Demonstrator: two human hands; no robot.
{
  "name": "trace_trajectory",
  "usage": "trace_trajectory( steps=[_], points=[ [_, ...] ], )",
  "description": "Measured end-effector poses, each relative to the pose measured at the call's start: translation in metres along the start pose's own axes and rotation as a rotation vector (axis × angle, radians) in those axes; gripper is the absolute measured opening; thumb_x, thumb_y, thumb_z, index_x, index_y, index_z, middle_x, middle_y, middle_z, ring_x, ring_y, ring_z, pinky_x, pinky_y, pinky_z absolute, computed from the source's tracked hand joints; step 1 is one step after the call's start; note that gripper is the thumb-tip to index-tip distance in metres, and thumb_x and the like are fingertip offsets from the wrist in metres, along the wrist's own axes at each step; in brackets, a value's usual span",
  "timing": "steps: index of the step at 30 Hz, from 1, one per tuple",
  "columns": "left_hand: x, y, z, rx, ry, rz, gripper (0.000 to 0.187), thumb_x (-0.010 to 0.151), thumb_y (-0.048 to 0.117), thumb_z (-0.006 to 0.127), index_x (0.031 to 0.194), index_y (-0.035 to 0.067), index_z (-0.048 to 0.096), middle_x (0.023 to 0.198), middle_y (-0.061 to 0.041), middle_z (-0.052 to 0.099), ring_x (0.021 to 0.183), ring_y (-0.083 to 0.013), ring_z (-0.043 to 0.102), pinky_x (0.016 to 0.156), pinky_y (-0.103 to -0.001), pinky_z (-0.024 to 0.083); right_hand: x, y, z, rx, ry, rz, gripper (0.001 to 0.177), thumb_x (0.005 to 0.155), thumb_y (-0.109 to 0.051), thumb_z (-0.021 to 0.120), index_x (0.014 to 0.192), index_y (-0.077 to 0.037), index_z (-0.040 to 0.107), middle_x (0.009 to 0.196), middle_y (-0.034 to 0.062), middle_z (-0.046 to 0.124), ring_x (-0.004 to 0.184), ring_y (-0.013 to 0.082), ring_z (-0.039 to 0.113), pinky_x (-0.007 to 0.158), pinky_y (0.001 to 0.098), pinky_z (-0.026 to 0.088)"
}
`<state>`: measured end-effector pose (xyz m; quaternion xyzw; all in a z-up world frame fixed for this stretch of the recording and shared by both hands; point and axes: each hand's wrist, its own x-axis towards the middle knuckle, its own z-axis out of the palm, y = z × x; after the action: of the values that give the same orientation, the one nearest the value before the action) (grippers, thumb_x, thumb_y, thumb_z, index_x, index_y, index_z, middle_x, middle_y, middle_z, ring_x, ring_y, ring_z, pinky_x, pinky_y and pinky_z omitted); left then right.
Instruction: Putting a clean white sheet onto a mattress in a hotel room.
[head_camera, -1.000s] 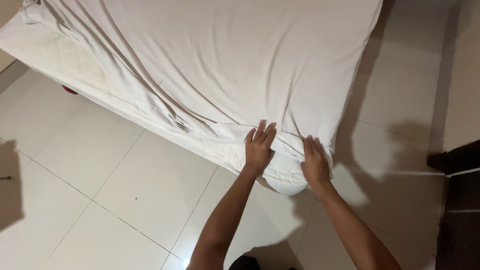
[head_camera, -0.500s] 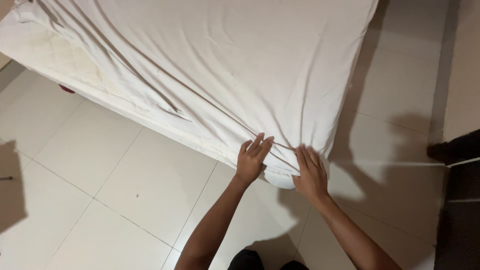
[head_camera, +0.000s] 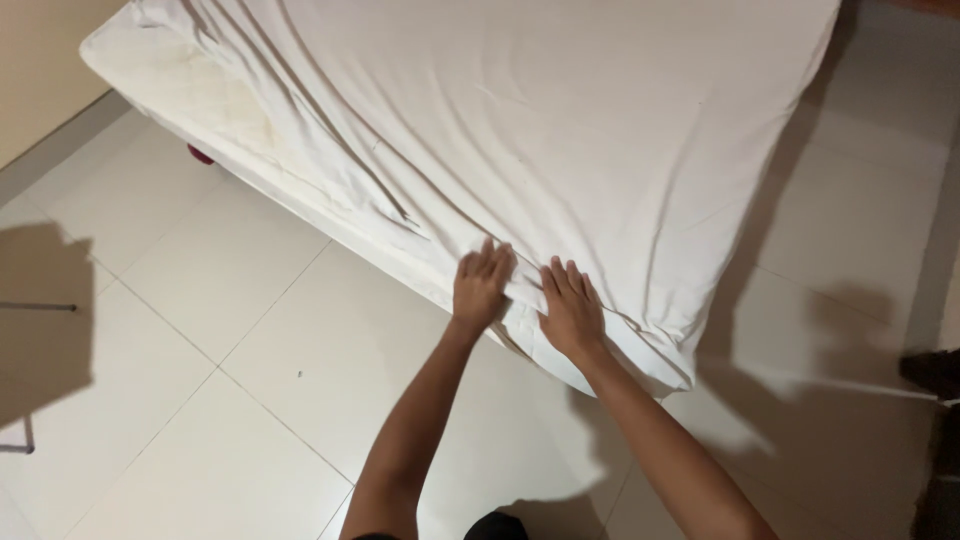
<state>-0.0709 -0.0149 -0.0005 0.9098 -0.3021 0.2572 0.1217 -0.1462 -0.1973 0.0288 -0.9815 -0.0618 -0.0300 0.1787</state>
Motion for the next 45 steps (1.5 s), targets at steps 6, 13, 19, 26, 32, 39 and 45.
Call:
trace_trajectory(
  steps=[6,13,19,26,32,39,45],
  points=[
    [0.005,-0.054,0.034,0.094,-0.042,-0.032,0.037,0.084,0.003,0.071,0.121,0.009,0.073,0.140,-0.003,0.068,0.141,-0.0275,0.054,0.111,-0.052,0.044,-0.020,-0.001,0.004,-0.055,0.083,-0.142,0.074,0.076,-0.001,0.070,0.148,-0.007,0.051,0.162,0.0044,0.039,0.151,0.0303,0.031,0.124,0.0533,0.020],
    [-0.007,-0.103,0.041,0.141,0.007,-0.038,0.035,0.091,0.006,0.070,0.125,0.007,0.071,0.138,-0.005,0.069,0.140,-0.0284,0.056,0.109,-0.046,0.045,-0.025,-0.002,0.007,-0.109,0.065,-0.221,0.075,0.076,0.003,0.069,0.149,-0.007,0.050,0.165,0.0037,0.038,0.154,0.0276,0.029,0.126,0.0504,0.019],
    [-0.051,-0.093,0.001,0.110,0.058,-0.118,0.032,0.101,0.003,0.064,0.133,0.008,0.068,0.139,-0.009,0.068,0.138,-0.0249,0.057,0.114,-0.046,0.047,-0.022,-0.003,0.006,-0.064,0.072,-0.221,0.078,0.076,-0.004,0.074,0.150,-0.011,0.049,0.163,0.0048,0.038,0.152,0.0271,0.031,0.125,0.0498,0.020],
    [-0.060,-0.080,0.002,0.098,0.049,-0.217,0.037,0.095,-0.002,0.063,0.130,0.005,0.069,0.139,-0.013,0.067,0.138,-0.0280,0.059,0.113,-0.046,0.045,-0.018,-0.010,0.004,-0.052,0.036,-0.160,0.081,0.072,-0.012,0.082,0.147,-0.014,0.051,0.162,0.0030,0.041,0.151,0.0266,0.034,0.125,0.0492,0.022],
    [-0.055,-0.083,-0.002,0.115,0.092,-0.187,0.030,0.094,0.001,0.066,0.123,0.004,0.072,0.133,-0.014,0.071,0.133,-0.0288,0.062,0.110,-0.046,0.045,0.023,-0.037,0.010,-0.046,0.010,-0.127,0.085,0.074,-0.015,0.084,0.150,-0.013,0.046,0.159,0.0084,0.044,0.148,0.0330,0.037,0.121,0.0500,0.027],
    [-0.045,-0.127,0.010,0.105,0.056,-0.111,0.018,0.092,0.008,0.074,0.110,0.006,0.073,0.125,-0.011,0.076,0.122,-0.0281,0.069,0.096,-0.044,0.052,0.061,-0.073,0.030,-0.080,0.023,-0.230,0.084,0.077,-0.018,0.082,0.152,-0.015,0.045,0.160,0.0101,0.043,0.149,0.0316,0.037,0.122,0.0483,0.028],
    [-0.026,-0.173,-0.012,0.307,0.053,-0.130,0.028,0.085,0.004,0.074,0.113,0.005,0.074,0.127,-0.011,0.074,0.127,-0.0267,0.066,0.102,-0.047,0.052,0.058,-0.075,0.037,-0.089,0.055,-0.209,0.081,0.078,-0.026,0.083,0.150,-0.014,0.049,0.163,0.0069,0.040,0.151,0.0270,0.034,0.124,0.0464,0.024]
  ],
)
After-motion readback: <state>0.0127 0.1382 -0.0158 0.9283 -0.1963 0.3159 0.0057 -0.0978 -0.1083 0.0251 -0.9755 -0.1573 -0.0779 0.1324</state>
